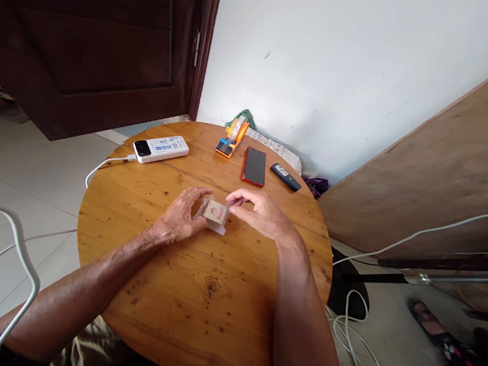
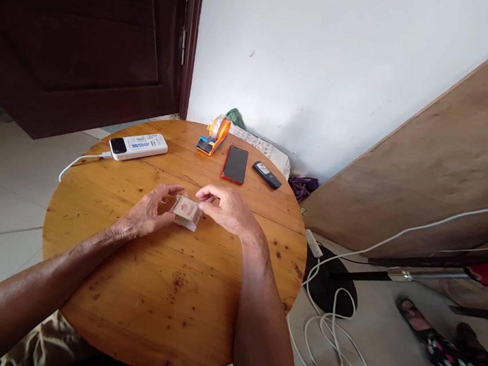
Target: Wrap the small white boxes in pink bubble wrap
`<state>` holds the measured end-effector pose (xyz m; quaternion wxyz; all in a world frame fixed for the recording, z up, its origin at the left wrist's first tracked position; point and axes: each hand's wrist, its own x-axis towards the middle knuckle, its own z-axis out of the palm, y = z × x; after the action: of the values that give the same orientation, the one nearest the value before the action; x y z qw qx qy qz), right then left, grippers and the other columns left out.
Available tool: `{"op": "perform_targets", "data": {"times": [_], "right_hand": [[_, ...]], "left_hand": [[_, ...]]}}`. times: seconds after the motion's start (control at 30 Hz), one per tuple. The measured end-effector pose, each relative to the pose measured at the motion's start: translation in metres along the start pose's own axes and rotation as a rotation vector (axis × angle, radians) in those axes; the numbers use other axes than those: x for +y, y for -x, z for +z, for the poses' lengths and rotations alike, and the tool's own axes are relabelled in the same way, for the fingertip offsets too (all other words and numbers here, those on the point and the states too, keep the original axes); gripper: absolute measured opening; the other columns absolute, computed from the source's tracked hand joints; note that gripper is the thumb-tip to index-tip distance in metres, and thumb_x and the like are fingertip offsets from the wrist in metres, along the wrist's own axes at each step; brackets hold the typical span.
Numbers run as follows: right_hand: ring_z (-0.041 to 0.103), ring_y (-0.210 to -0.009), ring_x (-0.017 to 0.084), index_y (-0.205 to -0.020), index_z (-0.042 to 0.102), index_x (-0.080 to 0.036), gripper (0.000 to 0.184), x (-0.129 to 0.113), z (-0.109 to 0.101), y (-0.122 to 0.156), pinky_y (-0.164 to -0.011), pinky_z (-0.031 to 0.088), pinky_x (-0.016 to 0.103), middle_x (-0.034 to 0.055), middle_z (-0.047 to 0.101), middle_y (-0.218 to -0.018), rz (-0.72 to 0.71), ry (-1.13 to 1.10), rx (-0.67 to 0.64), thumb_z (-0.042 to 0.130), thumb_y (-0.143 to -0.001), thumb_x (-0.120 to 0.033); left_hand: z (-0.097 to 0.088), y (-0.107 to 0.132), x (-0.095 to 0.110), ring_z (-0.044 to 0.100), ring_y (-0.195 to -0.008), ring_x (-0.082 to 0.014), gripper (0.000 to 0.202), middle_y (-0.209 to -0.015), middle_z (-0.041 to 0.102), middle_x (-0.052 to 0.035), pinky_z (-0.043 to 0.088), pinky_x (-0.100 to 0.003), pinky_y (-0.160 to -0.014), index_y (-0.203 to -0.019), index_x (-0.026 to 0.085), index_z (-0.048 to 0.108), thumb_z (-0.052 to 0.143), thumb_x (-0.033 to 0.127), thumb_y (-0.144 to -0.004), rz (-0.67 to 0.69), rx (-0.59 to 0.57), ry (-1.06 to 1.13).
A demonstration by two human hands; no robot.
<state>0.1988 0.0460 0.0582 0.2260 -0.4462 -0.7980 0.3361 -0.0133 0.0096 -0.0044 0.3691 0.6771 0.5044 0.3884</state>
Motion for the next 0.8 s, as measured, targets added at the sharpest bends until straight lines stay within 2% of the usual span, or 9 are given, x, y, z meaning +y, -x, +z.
{"op": "perform_targets", "data": {"times": [0.13, 0.27, 0.4, 0.53, 0.67, 0.8], "right_hand": [[0.064, -0.086, 0.017, -0.089, 0.07, -0.021, 0.014, -0.008, 0.002, 0.003, -0.082, 0.048, 0.031, 0.0012, 0.071, -0.092, -0.056, 0.086, -0.075, 0.067, -0.077, -0.014], [0.063, -0.081, 0.016, -0.086, 0.069, -0.02, 0.014, -0.006, 0.011, 0.0, -0.079, 0.047, 0.03, 0.0013, 0.068, -0.09, -0.073, 0.137, -0.086, 0.069, -0.076, -0.011], [0.064, -0.082, 0.016, -0.082, 0.07, -0.02, 0.009, -0.001, 0.019, -0.004, -0.078, 0.047, 0.029, 0.0021, 0.069, -0.09, -0.156, 0.136, -0.048, 0.068, -0.08, -0.011], [0.066, -0.09, 0.017, -0.073, 0.069, -0.021, 0.017, 0.002, 0.024, -0.007, -0.085, 0.047, 0.031, 0.0033, 0.072, -0.097, -0.205, 0.184, 0.061, 0.063, -0.08, -0.006], [0.067, -0.091, 0.017, -0.072, 0.064, -0.02, 0.021, 0.001, 0.025, -0.008, -0.085, 0.048, 0.03, 0.0036, 0.073, -0.097, -0.213, 0.141, 0.142, 0.055, -0.081, -0.004], [0.067, -0.097, 0.018, -0.076, 0.062, -0.021, 0.017, -0.001, 0.022, -0.007, -0.079, 0.049, 0.028, 0.0045, 0.074, -0.104, -0.164, 0.083, 0.184, 0.052, -0.084, -0.01]], "left_hand": [[-0.001, 0.0, -0.001, 0.061, -0.113, -0.0291, 0.069, -0.128, 0.062, -0.0148, 0.049, -0.047, -0.101, -0.134, 0.013, 0.052, 0.059, 0.021, -0.066, -0.046, -0.046, 0.045], [-0.002, 0.0, 0.0, 0.06, -0.114, -0.0298, 0.069, -0.125, 0.063, -0.0141, 0.048, -0.048, -0.101, -0.133, 0.013, 0.053, 0.06, 0.022, -0.065, -0.058, -0.054, 0.011], [-0.002, 0.0, 0.0, 0.061, -0.114, -0.0291, 0.07, -0.124, 0.064, -0.0126, 0.049, -0.047, -0.1, -0.134, 0.014, 0.052, 0.059, 0.023, -0.065, -0.059, -0.056, 0.011], [-0.002, 0.0, 0.002, 0.06, -0.116, -0.0297, 0.071, -0.125, 0.064, -0.0134, 0.048, -0.046, -0.101, -0.136, 0.013, 0.051, 0.061, 0.025, -0.066, -0.077, -0.063, 0.016], [-0.001, 0.001, 0.002, 0.061, -0.115, -0.03, 0.067, -0.124, 0.064, -0.0128, 0.048, -0.048, -0.101, -0.135, 0.016, 0.052, 0.065, 0.04, -0.073, -0.097, -0.052, 0.03], [0.003, 0.002, 0.0, 0.06, -0.114, -0.0303, 0.069, -0.123, 0.063, -0.0146, 0.048, -0.048, -0.099, -0.135, 0.016, 0.054, 0.065, 0.054, -0.078, -0.104, -0.014, -0.001]]}}
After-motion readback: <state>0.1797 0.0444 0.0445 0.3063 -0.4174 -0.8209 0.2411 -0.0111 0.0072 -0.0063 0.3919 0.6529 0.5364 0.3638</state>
